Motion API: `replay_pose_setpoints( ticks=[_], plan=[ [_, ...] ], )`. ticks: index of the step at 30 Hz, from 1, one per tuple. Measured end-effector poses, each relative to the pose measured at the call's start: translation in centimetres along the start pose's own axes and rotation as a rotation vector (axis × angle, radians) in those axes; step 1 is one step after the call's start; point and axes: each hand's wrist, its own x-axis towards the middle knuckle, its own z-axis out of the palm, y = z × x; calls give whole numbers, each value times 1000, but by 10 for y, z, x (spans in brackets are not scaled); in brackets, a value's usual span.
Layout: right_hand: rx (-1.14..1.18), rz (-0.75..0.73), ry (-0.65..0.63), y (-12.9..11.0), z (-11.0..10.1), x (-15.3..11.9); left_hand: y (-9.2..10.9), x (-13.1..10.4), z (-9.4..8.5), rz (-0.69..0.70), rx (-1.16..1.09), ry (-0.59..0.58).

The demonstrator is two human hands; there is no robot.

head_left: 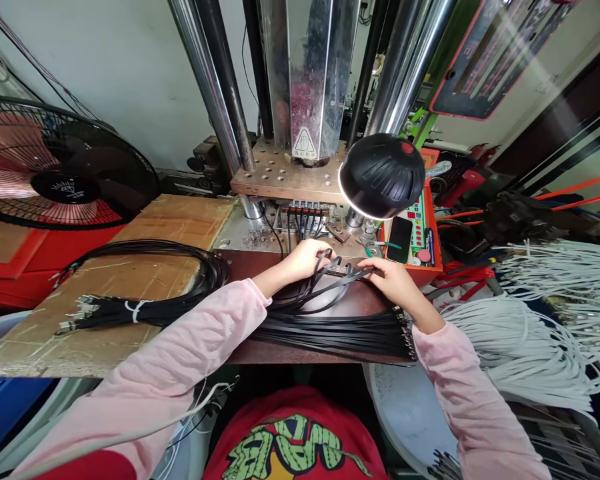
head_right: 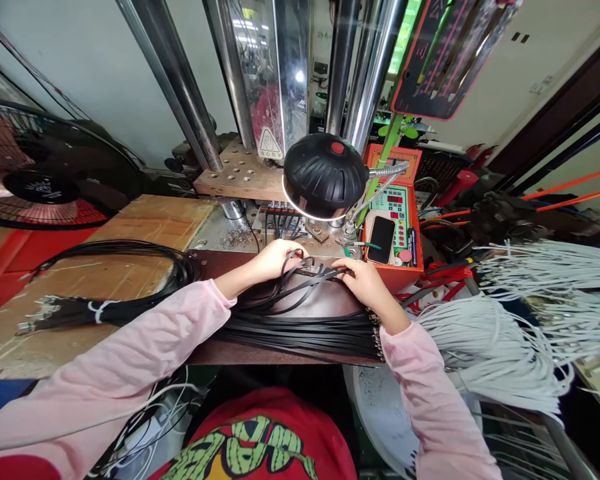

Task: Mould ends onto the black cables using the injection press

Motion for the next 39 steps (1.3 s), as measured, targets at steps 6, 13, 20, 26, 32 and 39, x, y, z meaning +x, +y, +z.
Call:
replay_pose_setpoints(
  ticks=[6,13,20,26,32,39],
  plan=[
    [-177,-88,182,0,-2,-12,-5,-3,6,-16,-86,49],
    [-157,-84,167,-4,-6,-10,-6,-5,13,26,12,112],
    [-58,-64,151,-3,-6,-8,-9,-16,14,190,190,89],
    [-22,50,139,-1,-8,-7,-16,-7,14,214,291,39],
    [128,175,133,9,1,-3,-18,-1,12,153,309,30],
    [146,173,157,11,4,-4,-18,-2,13,168,281,40]
  ],
)
